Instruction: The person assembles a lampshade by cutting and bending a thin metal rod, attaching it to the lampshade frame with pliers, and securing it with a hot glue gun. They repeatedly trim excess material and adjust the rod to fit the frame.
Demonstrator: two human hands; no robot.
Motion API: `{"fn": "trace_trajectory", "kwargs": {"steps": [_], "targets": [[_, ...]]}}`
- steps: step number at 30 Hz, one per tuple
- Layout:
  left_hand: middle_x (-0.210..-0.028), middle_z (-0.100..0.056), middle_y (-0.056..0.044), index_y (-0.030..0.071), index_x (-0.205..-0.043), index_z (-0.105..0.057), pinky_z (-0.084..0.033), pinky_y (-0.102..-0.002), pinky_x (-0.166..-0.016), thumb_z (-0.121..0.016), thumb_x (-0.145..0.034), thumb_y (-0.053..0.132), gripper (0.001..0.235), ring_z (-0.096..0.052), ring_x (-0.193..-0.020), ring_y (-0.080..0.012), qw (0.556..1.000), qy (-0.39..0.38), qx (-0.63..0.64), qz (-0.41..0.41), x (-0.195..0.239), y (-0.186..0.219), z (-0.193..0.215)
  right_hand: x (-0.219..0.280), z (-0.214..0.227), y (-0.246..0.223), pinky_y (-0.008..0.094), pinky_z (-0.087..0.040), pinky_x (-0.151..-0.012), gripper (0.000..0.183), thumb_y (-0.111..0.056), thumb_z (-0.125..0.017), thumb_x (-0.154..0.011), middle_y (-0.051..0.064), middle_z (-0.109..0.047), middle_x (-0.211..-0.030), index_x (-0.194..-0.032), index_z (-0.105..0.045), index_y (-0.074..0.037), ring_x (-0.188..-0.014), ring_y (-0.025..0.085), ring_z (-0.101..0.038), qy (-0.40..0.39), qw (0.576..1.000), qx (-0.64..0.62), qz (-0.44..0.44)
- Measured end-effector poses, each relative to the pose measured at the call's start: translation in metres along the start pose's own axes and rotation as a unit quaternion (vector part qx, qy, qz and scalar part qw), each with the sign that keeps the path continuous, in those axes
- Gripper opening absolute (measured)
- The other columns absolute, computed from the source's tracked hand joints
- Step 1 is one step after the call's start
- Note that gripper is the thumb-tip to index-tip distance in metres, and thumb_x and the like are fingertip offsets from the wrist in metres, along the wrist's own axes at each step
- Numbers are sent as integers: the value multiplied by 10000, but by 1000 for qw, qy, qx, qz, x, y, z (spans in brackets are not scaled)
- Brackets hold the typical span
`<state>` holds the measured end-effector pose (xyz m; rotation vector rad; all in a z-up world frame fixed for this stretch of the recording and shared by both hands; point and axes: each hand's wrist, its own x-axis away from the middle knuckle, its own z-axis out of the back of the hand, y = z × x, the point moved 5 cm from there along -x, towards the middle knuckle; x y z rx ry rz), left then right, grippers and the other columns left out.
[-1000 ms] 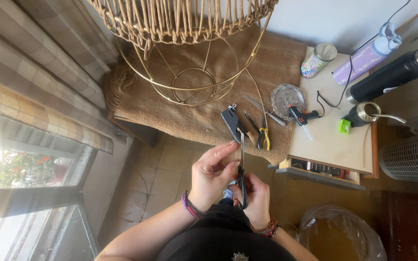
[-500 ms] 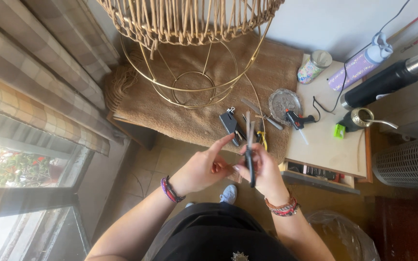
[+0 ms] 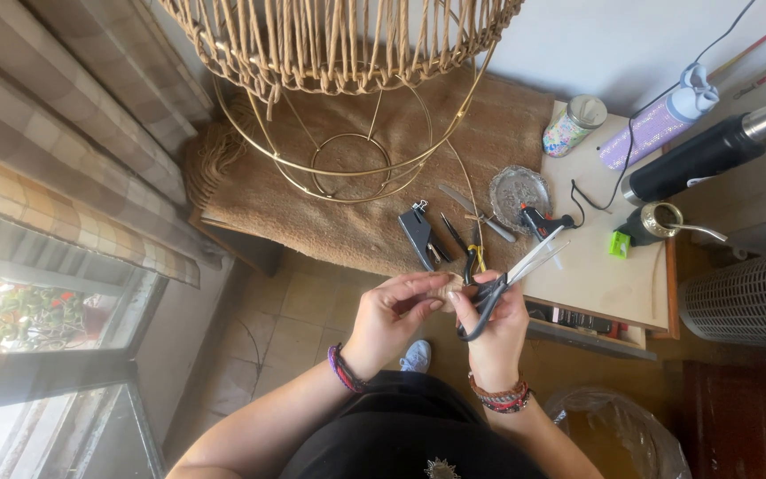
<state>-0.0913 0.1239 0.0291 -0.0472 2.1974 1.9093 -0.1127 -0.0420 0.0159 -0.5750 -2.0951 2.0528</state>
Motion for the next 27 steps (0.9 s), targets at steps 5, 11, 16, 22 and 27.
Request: {"fn": "trace_trajectory", "kwargs": {"steps": [5, 11, 16, 22, 27], "targets": [[-1233, -726, -155, 108, -1229, -741, -645, -307, -875, -764, -887, 7, 357, -740, -1042, -214, 996, -14, -68, -53, -8, 20, 6, 0, 7, -6, 253, -578, -520, 333, -72, -772, -864, 112, -702, -788, -1133, -578, -46, -606, 174, -717, -71, 997, 28, -23], [-1320, -691, -118, 120, -1289, -681, -653, -255, -949, -724, -922, -15, 394, -723, -1125, -172, 984, -23, -126, -119, -17, 41, 8, 24, -8, -4, 269, -561, -584, 481, -431, -741, -866, 55, -717, -813, -1097, -600, -34, -657, 154, -712, -265, 963, 19, -50], [-1339, -671, -101, 129, -1272, -692, -659, -230, -909, -714, -893, -79, 432, -801, -949, -162, 987, -12, -121, -104, -15, 38, 6, 31, -8, -1, 252, -526, -666, 414, -349, -793, -837, 13, -701, -766, -1105, -669, -58, -686, 104, -653, -258, 962, 73, -45], [-1282, -710, -78, 148, -1260, -707, -659, -215, -886, -730, -865, -42, 439, -726, -1009, -108, 985, 0, -140, -104, -12, 37, 5, 34, -2, 7, 256, -550, -612, 384, -363, -794, -817, 9, -700, -727, -1056, -685, -84, -591, 109, -665, -228, 964, 123, -55], [-1301, -694, -91, 136, -1250, -711, -654, -203, -860, -706, -860, -78, 445, -781, -946, -128, 988, -3, -119, -94, -11, 37, 4, 36, -1, 11, 225, -513, -504, 267, -255, -805, -848, -12, -622, -618, -1003, -677, -80, -471, 93, -607, -212, 969, 112, -56]]}}
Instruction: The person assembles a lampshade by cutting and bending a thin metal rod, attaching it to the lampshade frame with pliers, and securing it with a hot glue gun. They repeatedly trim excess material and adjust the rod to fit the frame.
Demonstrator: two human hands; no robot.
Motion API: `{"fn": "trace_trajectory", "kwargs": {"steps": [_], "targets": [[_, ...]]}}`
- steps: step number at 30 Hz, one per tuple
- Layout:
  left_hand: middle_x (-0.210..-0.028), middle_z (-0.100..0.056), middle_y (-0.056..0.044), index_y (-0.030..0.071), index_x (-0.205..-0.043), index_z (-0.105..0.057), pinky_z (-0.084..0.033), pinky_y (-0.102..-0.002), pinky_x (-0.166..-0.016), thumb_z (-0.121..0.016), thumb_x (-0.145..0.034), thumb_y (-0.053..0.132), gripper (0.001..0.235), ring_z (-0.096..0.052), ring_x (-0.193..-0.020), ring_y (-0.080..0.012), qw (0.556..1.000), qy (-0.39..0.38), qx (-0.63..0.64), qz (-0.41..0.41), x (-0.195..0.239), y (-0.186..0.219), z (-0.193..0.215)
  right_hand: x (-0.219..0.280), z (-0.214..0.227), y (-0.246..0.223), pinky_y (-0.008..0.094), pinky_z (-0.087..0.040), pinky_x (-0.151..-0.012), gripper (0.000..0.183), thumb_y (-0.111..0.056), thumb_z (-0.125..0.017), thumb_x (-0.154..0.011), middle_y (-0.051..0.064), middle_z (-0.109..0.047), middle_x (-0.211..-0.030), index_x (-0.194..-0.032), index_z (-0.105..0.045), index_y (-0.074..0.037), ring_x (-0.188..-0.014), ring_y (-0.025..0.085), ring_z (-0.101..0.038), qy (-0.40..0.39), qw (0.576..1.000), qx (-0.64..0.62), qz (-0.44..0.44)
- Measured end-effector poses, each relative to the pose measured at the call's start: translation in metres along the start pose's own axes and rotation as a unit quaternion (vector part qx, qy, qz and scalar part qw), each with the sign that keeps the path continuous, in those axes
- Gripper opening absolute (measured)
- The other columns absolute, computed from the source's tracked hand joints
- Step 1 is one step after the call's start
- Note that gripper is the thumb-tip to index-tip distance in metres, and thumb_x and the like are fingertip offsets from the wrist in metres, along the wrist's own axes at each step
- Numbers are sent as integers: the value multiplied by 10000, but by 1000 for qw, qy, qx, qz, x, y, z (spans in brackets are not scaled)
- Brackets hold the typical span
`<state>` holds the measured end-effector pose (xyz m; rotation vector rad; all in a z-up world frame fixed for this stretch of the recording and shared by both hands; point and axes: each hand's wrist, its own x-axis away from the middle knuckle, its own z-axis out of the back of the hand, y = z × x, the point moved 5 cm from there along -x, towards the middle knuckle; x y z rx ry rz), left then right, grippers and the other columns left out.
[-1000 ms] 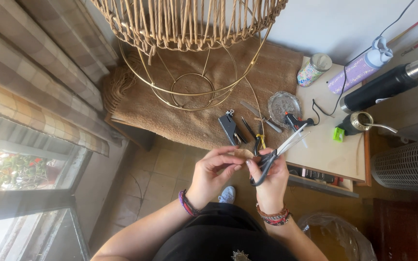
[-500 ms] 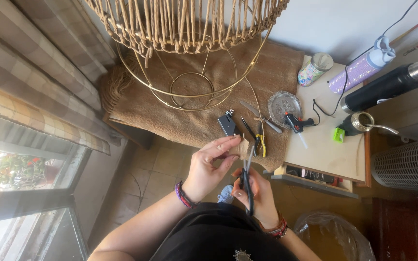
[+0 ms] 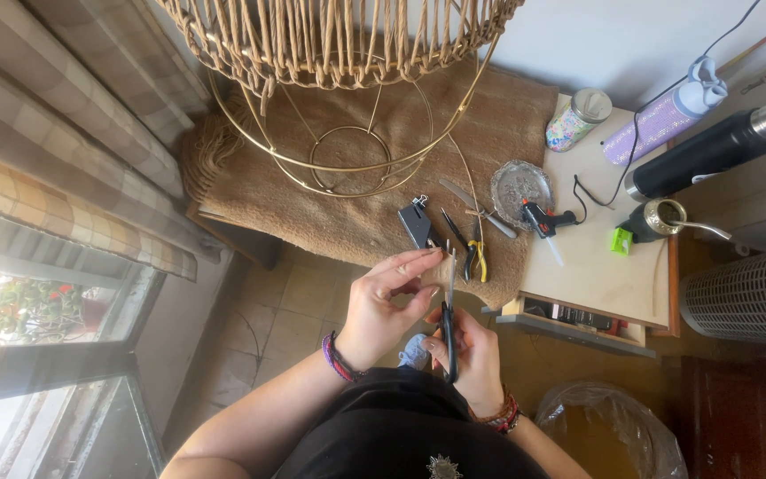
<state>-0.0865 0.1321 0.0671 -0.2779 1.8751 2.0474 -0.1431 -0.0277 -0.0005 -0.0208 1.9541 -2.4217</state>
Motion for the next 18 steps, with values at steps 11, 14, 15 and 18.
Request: {"fn": "trace_trajectory", "kwargs": {"steps": [11, 14, 15, 18], "targets": [[-1302, -692, -93, 142, -1261, -706, -647, -203, -862, -707, -884, -60, 428, -772, -913, -118, 1000, -10, 9, 3, 3, 1, 1, 4, -1, -1, 220, -495, -436, 221, -230, -822, -823, 30, -627, -448, -920, -700, -74, -350, 106, -603, 27, 999, 11, -37], [-1280, -709, -91, 143, -1261, -706, -651, -205, -860, -723, -879, -46, 426, -757, -951, -114, 1000, -18, 2, -3, 6, 3, -3, 3, 1, -1, 235, -510, -463, 219, -217, -814, -821, 40, -642, -458, -937, -695, -74, -370, 116, -619, 30, 999, 12, -29], [-1259, -727, -78, 153, -1255, -711, -655, -206, -859, -745, -862, -40, 438, -742, -961, -99, 1000, -22, -13, -3, 7, 4, -4, 2, 2, -1, 247, -522, -482, 232, -227, -802, -825, 44, -657, -475, -952, -687, -73, -389, 119, -627, 31, 999, 14, -17], [-1280, -715, -86, 130, -1262, -703, -658, -215, -879, -746, -875, -46, 427, -745, -961, -106, 999, -34, 21, 7, 10, 3, -6, 0, 3, 2, 253, -527, -455, 272, -246, -800, -837, 49, -640, -494, -977, -678, -47, -399, 125, -627, 29, 1000, -10, -3]]}}
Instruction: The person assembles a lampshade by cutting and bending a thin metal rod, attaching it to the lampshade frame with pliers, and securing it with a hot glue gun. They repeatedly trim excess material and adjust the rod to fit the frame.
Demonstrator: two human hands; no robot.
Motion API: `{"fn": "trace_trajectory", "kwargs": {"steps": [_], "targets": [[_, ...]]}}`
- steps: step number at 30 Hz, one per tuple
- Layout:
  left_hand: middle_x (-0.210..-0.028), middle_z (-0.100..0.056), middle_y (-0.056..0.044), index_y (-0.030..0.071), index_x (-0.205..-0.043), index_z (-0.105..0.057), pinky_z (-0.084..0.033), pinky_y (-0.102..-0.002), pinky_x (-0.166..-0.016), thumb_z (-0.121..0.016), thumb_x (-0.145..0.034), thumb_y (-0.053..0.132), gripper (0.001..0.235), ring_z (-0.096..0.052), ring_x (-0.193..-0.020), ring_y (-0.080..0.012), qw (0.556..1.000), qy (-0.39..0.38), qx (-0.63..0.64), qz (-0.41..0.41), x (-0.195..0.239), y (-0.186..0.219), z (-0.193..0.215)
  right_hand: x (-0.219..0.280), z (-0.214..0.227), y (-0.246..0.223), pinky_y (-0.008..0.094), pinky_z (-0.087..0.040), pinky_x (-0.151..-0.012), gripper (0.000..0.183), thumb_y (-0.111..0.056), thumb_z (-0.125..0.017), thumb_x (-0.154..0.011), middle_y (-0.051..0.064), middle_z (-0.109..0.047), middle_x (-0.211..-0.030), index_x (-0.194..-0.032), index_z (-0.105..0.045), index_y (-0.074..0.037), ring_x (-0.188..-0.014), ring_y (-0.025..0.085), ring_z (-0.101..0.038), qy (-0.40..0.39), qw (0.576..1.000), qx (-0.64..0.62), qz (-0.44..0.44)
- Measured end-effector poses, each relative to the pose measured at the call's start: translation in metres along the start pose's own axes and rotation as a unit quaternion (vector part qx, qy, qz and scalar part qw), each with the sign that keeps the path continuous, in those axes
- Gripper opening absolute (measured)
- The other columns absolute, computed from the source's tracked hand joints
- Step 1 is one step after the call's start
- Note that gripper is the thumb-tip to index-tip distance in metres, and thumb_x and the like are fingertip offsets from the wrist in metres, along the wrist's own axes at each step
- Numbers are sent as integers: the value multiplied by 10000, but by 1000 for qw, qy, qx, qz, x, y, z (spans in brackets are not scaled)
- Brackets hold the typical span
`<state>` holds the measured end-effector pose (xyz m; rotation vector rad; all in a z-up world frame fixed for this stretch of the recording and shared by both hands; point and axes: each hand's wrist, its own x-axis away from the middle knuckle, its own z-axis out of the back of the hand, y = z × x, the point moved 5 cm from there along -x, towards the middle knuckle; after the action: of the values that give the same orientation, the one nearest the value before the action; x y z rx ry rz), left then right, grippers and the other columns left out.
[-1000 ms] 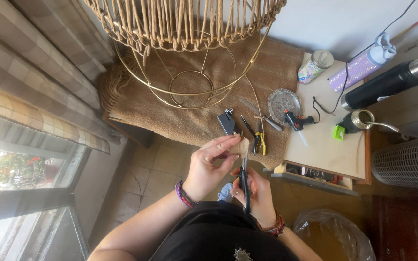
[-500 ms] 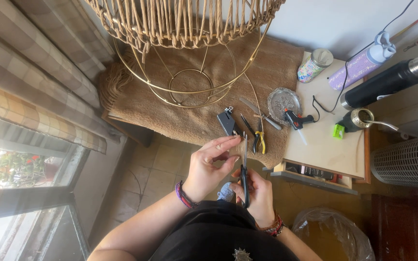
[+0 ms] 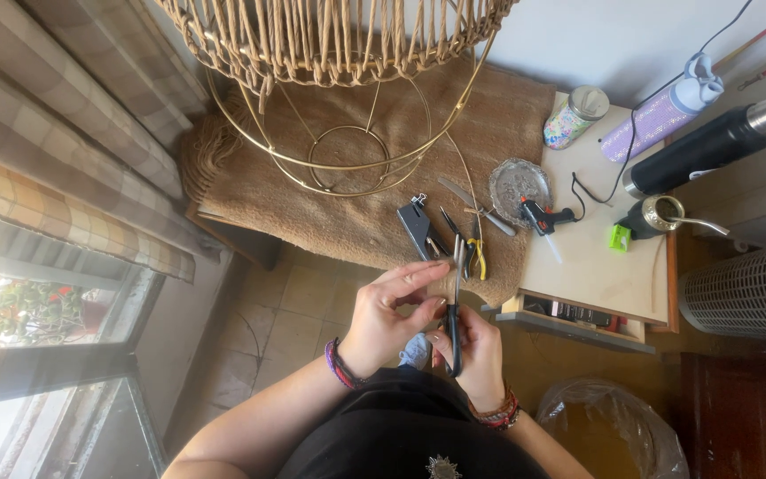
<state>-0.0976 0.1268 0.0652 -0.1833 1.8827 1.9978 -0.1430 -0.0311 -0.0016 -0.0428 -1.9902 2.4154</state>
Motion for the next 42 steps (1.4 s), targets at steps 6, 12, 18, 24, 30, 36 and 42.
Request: {"fn": "trace_trajectory", "kwargs": {"steps": [6, 12, 18, 24, 30, 36, 42], "targets": [[-1227, -754, -69, 139, -1115, -757, -641, -228, -894, -708, -912, -14, 259, -747, -1023, -118, 999, -35, 29, 9, -5, 7, 10, 0, 0, -5, 225, -476, -423, 217, -234, -806, -846, 22, -607, -461, -911, -678, -71, -354, 106, -581, -9, 1000, 7, 4], [-1208, -769, -50, 129, -1131, -763, -633, -219, -852, -720, -912, 14, 251, -768, -962, -108, 993, -109, 22, 46, -11, -3, 32, -7, 9, -1, 219, -531, -421, 209, -185, -818, -839, 30, -661, -504, -971, -724, -53, -365, 120, -630, -120, 993, -10, -20], [-1077, -780, -192, 97, -1118, -806, -621, -334, -791, -719, -863, -29, 297, -677, -930, -164, 977, -159, 112, 94, -12, 1, 41, -15, 23, 10, 257, -546, -488, 558, -253, -972, -675, 122, -665, -552, -1018, -700, 92, -485, 161, -677, -265, 950, -158, -40], [-1073, -792, -172, 102, -1117, -801, -598, -308, -781, -721, -860, -18, 293, -719, -908, -178, 972, -204, 77, 91, -11, -2, 42, -24, 28, -16, 225, -461, -474, 426, -279, -973, -699, 69, -660, -512, -938, -748, -8, -472, 125, -636, -286, 958, -14, 1], [-1056, -803, -134, 123, -1107, -807, -583, -272, -756, -744, -861, 10, 278, -705, -856, -135, 971, -213, 60, 95, -9, -2, 43, -26, 27, -19, 212, -477, -435, 346, -212, -965, -706, 69, -678, -489, -908, -759, -22, -406, 132, -640, -275, 961, 30, 7], [-1049, -807, -128, 129, -1103, -807, -569, -264, -745, -743, -856, 14, 279, -689, -840, -119, 971, -209, 56, 97, -9, -2, 43, -21, 27, -20, 212, -501, -427, 299, -201, -940, -745, 71, -677, -482, -905, -755, -29, -384, 129, -651, -264, 964, 31, 16], [-1045, -808, -112, 139, -1109, -808, -564, -255, -749, -741, -861, 25, 281, -698, -837, -119, 971, -211, 53, 96, -9, -3, 45, -25, 25, -24, 207, -507, -408, 254, -160, -930, -748, 72, -647, -447, -882, -765, -20, -350, 129, -634, -261, 965, 36, -5]]}}
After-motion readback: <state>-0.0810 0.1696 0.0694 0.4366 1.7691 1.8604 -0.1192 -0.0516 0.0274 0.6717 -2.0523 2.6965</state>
